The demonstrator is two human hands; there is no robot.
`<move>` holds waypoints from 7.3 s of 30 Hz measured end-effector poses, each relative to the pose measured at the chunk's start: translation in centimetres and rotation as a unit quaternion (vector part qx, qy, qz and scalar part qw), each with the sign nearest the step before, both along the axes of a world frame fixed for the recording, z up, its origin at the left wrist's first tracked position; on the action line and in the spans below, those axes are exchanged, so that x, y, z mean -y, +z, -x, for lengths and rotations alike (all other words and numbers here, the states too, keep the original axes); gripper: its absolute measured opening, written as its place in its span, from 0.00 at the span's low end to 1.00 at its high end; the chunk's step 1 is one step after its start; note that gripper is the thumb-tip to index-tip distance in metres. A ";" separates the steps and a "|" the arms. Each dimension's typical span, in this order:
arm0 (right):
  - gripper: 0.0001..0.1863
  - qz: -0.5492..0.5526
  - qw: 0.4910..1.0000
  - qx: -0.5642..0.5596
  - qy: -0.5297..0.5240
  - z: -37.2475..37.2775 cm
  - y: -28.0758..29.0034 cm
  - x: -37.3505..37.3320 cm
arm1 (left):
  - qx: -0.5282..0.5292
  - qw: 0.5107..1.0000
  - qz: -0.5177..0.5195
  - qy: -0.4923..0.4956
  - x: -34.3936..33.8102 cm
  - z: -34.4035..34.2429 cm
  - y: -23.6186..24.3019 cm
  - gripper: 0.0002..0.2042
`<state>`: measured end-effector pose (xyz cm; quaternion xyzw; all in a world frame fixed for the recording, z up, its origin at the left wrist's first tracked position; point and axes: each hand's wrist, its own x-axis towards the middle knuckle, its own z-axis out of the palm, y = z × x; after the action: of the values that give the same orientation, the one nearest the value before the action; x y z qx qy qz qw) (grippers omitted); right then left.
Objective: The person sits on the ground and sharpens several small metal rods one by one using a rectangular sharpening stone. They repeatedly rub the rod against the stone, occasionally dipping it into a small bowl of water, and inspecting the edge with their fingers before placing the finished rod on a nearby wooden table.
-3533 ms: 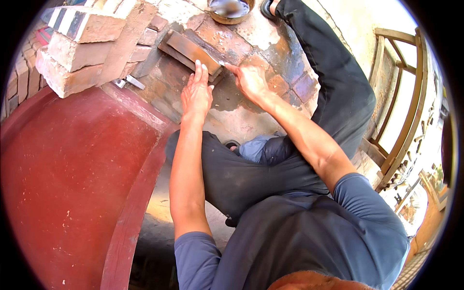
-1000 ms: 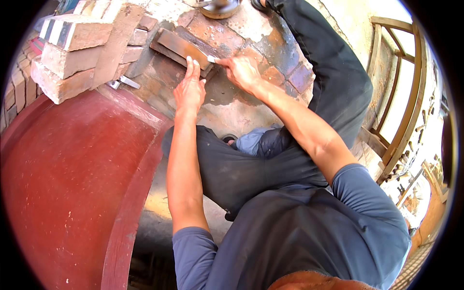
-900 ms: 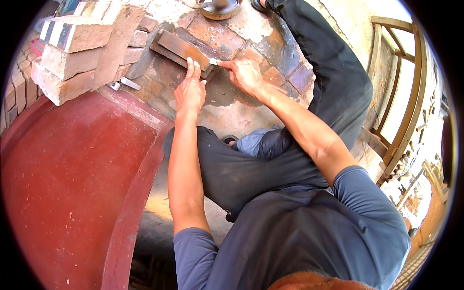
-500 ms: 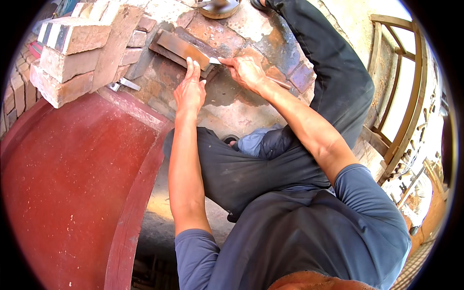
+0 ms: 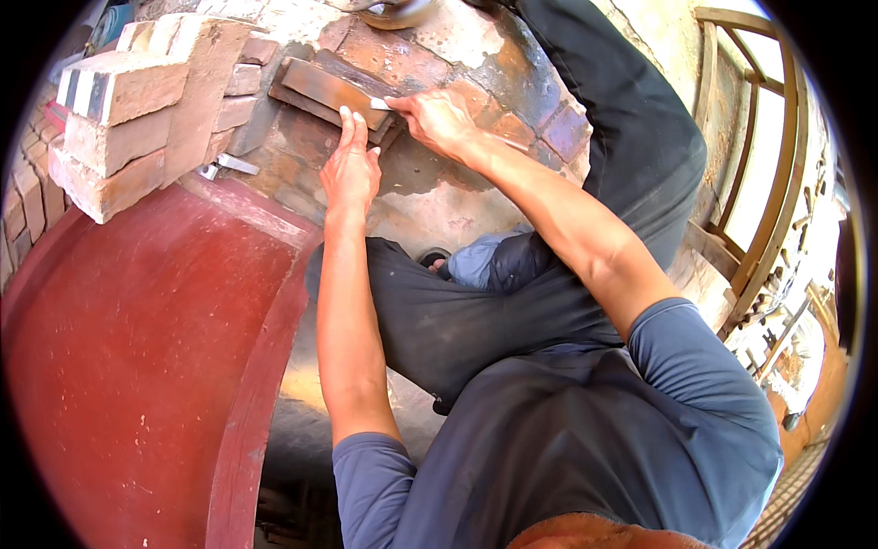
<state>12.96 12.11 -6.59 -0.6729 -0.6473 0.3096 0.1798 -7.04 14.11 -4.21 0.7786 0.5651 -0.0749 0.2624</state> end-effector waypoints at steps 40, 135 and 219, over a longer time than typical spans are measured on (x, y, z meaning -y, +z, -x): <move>0.21 0.048 0.998 0.030 0.003 -1.1 1.1 1.7 | -0.037 0.997 0.064 0.008 -0.7 -0.9 1.6 0.31; 0.20 0.073 0.996 0.024 -0.032 0.4 1.7 0.0 | -0.033 0.998 0.059 0.016 -0.9 -1.4 1.7 0.29; 0.28 0.019 0.999 0.038 0.005 0.3 0.4 0.7 | 0.000 0.999 0.025 0.036 -0.4 -1.1 1.1 0.29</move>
<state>12.70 11.40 -6.23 -0.6843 -0.6507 0.2975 0.1406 -5.93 14.54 -3.09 0.7509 0.5910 -0.0790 0.2841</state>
